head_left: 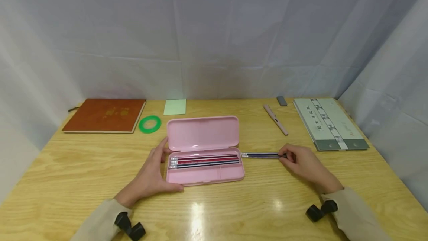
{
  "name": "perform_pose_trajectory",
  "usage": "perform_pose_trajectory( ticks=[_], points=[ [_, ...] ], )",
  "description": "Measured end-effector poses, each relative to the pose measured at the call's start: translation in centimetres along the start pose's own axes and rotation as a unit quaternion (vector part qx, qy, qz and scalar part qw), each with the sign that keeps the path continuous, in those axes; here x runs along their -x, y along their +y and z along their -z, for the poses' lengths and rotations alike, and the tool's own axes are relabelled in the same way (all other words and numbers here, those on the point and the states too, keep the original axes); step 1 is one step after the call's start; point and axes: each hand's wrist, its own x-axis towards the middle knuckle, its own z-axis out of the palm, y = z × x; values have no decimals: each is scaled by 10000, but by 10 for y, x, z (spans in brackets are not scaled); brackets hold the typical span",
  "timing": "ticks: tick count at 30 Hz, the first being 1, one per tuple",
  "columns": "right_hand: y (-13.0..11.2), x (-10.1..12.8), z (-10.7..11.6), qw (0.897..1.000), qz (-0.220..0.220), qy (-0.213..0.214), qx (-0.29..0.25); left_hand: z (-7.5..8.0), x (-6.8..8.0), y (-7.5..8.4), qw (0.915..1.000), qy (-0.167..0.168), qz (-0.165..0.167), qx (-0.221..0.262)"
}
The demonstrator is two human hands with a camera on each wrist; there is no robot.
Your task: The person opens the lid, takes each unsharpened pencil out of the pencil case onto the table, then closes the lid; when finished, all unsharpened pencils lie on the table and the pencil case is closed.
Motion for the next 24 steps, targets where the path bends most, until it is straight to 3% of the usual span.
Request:
perform_pose_trajectory(
  ticks=[7,16,24],
  points=[
    [-10,-20,-5,9990,22,-372,234,0,1,-1,10000,-7,45,-4],
    [-23,-36,-14,9986,160,-467,192,1,2,-1,10000,4,41,26],
    [-68,-73,-46,9924,1082,-519,-272,0,0,-1,10000,3,-26,24]
  ],
)
